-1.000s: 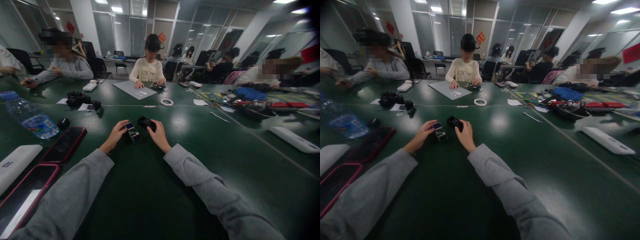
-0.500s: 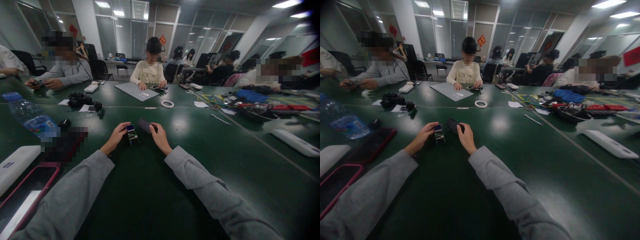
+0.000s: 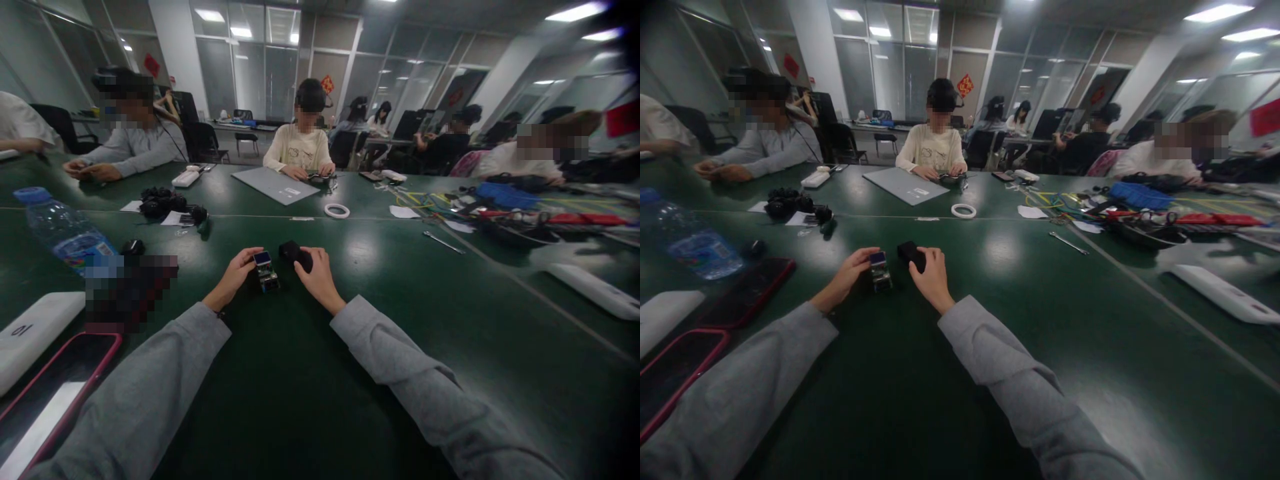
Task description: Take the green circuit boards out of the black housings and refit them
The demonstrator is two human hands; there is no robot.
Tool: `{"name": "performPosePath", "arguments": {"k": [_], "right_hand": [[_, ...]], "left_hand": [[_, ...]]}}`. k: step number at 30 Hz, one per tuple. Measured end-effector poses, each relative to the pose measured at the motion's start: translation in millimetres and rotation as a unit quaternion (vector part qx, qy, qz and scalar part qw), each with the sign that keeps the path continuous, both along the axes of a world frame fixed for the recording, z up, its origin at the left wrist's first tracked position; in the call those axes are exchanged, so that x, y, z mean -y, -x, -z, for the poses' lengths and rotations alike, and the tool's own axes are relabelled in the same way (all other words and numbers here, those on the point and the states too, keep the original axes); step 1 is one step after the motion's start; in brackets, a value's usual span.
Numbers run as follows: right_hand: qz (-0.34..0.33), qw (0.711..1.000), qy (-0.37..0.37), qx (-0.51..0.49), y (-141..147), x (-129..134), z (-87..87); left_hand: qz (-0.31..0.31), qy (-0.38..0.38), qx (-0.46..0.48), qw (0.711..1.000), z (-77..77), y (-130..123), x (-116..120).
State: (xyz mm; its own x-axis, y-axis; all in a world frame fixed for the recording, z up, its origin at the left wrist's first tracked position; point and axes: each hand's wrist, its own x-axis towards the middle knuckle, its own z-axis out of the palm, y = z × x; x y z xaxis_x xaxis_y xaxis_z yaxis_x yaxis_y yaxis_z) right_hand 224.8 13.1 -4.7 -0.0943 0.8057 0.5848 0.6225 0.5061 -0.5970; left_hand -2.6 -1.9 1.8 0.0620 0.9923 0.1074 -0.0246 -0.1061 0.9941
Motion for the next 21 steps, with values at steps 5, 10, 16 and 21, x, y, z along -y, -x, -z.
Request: {"name": "performPosePath", "arguments": {"k": [5,10,16,21], "right_hand": [[0.004,0.999,0.023,-0.028,-2.3,-2.9,0.5],[0.003,0.990,0.080,-0.115,-7.1,-9.4,5.6],[0.010,0.988,0.121,-0.099,-7.6,-9.2,5.1],[0.021,0.988,0.114,-0.103,-7.5,-11.0,6.1]], "left_hand": [[-0.001,0.000,-0.007,1.000,-1.8,0.6,1.6],[0.002,-0.003,0.000,1.000,-1.0,1.4,1.1],[0.005,-0.004,-0.007,1.000,0.2,2.4,0.4],[0.006,-0.004,-0.011,1.000,1.4,3.4,0.4]]}}
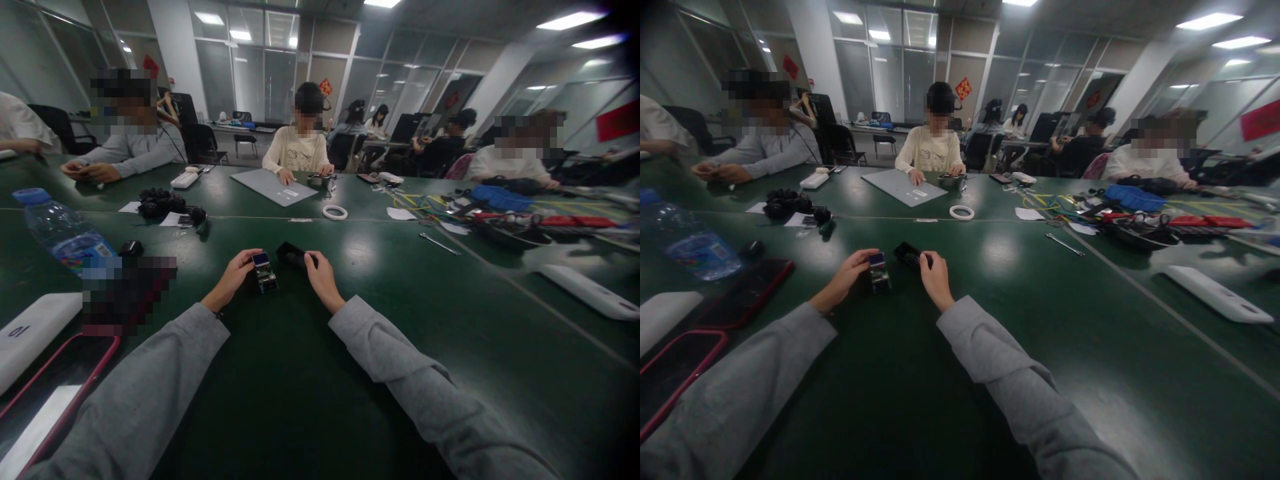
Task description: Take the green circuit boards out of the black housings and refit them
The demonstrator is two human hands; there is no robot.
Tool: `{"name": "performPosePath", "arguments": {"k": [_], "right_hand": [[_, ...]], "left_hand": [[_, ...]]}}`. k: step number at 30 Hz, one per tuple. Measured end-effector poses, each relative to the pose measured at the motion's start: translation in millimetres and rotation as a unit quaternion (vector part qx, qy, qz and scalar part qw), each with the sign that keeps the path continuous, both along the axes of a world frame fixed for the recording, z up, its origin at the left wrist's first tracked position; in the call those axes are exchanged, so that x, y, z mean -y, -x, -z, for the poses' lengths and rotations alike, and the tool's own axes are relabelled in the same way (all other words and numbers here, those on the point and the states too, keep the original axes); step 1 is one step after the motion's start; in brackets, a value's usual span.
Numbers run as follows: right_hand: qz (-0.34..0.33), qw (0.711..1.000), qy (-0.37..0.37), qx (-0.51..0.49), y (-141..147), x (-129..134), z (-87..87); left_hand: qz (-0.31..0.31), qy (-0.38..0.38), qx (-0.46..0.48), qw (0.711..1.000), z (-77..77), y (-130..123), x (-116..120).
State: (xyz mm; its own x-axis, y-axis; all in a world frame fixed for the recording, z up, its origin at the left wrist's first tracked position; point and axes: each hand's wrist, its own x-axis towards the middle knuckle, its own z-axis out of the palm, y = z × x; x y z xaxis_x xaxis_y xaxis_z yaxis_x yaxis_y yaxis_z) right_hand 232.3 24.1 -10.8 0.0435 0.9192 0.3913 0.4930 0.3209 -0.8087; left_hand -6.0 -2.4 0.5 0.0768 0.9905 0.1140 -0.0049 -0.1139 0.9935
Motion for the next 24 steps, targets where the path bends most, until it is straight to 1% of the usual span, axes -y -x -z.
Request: {"name": "performPosePath", "arguments": {"k": [4,8,14,20,24], "right_hand": [[0.000,1.000,-0.017,-0.003,-0.7,-2.6,3.6],[0.006,0.999,-0.042,0.006,1.0,-1.4,3.7],[-0.014,0.997,-0.070,0.034,4.1,4.3,1.2],[-0.014,0.995,-0.077,0.059,4.9,5.7,0.7],[-0.021,0.995,-0.072,0.060,5.1,6.4,0.9]], "left_hand": [[-0.007,0.000,-0.001,1.000,1.3,-0.3,-1.0],[-0.010,-0.004,0.000,1.000,2.2,-1.6,-2.4],[-0.012,-0.008,0.003,1.000,2.3,-2.1,-2.6],[-0.012,0.003,0.003,1.000,1.4,-0.9,-1.1],[-0.008,-0.005,-0.005,1.000,-0.3,0.5,1.2]]}}
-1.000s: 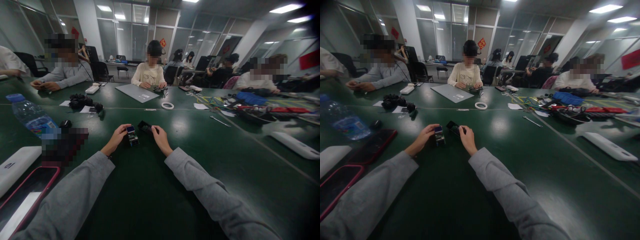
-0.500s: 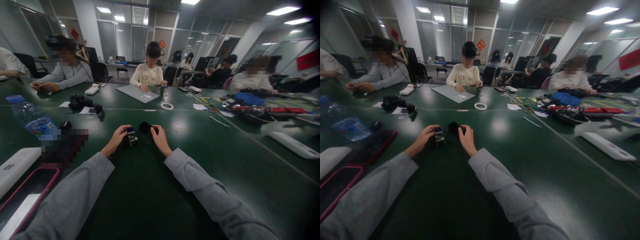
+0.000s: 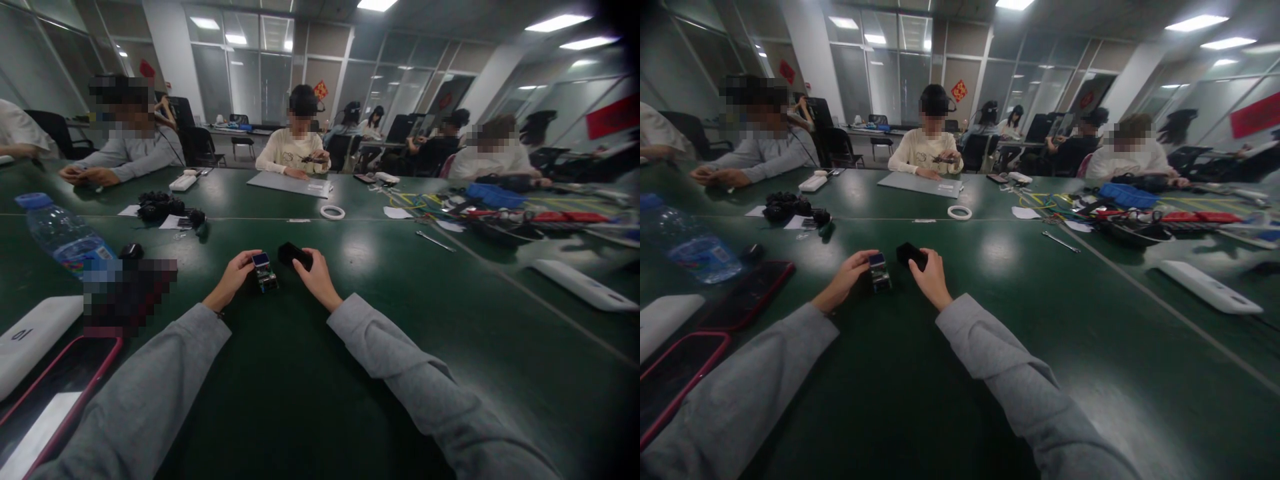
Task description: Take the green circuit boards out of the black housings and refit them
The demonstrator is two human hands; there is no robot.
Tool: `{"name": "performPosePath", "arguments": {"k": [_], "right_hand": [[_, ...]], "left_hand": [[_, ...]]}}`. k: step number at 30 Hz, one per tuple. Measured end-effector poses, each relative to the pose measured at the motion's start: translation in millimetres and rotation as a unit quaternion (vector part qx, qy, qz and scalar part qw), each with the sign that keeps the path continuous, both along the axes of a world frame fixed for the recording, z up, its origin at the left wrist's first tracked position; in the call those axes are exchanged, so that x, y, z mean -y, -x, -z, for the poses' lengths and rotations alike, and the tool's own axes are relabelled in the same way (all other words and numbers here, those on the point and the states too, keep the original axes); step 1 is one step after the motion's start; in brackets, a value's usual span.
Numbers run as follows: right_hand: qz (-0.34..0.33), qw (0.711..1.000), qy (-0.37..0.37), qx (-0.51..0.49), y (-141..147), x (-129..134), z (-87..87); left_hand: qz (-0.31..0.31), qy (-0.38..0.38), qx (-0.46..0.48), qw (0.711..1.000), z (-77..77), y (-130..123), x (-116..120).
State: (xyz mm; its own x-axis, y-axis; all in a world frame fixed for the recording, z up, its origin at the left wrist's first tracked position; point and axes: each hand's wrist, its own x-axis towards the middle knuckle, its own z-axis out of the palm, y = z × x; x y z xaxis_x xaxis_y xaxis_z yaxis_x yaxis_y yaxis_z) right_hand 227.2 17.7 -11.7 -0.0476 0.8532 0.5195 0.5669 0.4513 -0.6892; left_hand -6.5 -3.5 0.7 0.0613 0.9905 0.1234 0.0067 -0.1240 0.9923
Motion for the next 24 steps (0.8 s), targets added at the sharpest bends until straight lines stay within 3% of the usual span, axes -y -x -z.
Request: {"name": "performPosePath", "arguments": {"k": [11,24], "right_hand": [[0.025,1.000,0.017,-0.006,-1.0,-3.1,3.1],[0.013,0.999,0.036,-0.030,-0.6,-2.4,0.0]], "left_hand": [[0.015,-0.004,-0.011,1.000,-3.6,-0.7,2.5],[0.112,0.007,-0.023,0.993,-19.5,-2.3,9.8]]}}
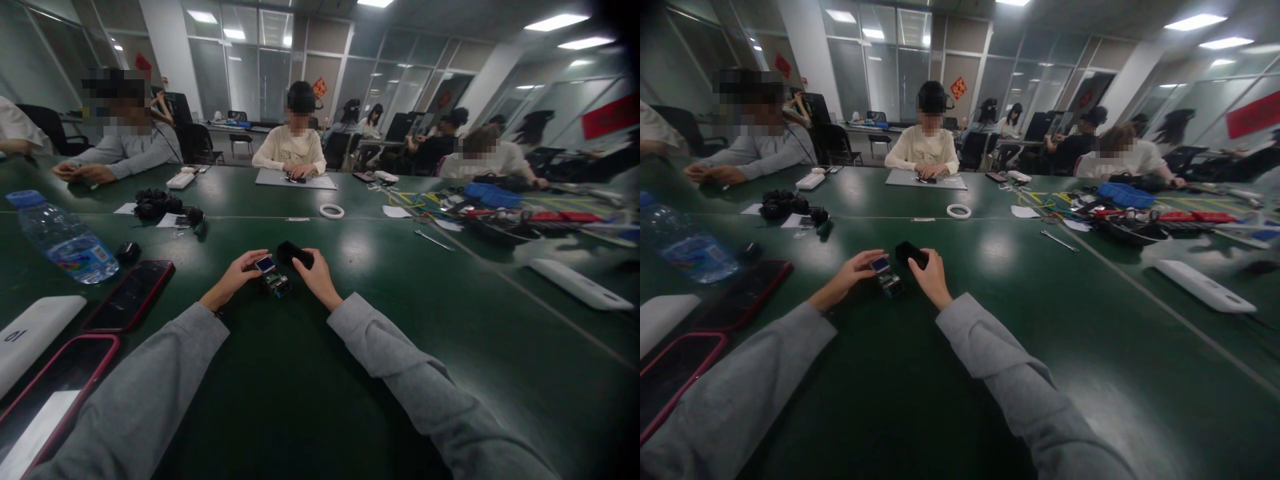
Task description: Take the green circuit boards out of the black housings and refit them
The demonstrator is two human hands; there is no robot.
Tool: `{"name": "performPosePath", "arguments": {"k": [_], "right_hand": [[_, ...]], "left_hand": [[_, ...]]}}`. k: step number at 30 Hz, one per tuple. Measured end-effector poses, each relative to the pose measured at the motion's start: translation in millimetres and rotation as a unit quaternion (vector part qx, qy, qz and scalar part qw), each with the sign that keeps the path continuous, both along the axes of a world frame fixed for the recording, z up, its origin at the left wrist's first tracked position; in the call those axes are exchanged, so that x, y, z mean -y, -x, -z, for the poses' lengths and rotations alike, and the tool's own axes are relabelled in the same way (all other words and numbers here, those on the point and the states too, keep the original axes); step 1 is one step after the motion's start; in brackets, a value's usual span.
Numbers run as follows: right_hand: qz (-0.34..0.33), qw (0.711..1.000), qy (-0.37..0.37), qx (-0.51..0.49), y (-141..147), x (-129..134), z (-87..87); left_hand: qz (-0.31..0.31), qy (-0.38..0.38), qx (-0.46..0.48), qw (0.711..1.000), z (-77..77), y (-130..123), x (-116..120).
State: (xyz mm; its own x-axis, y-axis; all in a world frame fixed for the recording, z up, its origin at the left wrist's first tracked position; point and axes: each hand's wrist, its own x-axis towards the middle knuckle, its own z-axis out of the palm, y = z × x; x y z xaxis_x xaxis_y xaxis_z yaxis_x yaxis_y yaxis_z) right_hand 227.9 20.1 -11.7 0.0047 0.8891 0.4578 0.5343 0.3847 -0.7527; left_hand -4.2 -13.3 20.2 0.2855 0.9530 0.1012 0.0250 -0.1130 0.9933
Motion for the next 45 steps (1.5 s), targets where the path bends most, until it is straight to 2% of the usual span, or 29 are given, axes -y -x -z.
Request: {"name": "performPosePath", "arguments": {"k": [5,10,20,31,42,45], "right_hand": [[-0.004,1.000,-0.006,0.001,0.2,0.3,-0.6],[-0.012,1.000,-0.001,0.004,-0.2,0.2,-0.9],[-0.007,1.000,-0.002,0.006,0.2,-0.6,-0.6],[0.000,1.000,0.005,-0.003,-1.7,-2.4,2.3],[0.044,0.999,-0.025,-0.003,-2.7,-4.4,4.6],[0.030,0.999,-0.015,-0.006,-2.1,-5.6,5.7]], "left_hand": [[0.013,0.002,0.006,1.000,5.2,1.0,-4.3],[-0.027,-0.008,-0.024,0.999,11.1,2.1,-6.3],[-0.041,-0.039,-0.027,0.998,8.0,1.2,-2.2],[-0.122,-0.058,-0.010,0.991,14.1,4.0,-5.3],[-0.110,-0.051,0.040,0.992,13.0,2.7,-6.4],[-0.107,-0.048,0.042,0.992,12.2,3.2,-6.4]]}}
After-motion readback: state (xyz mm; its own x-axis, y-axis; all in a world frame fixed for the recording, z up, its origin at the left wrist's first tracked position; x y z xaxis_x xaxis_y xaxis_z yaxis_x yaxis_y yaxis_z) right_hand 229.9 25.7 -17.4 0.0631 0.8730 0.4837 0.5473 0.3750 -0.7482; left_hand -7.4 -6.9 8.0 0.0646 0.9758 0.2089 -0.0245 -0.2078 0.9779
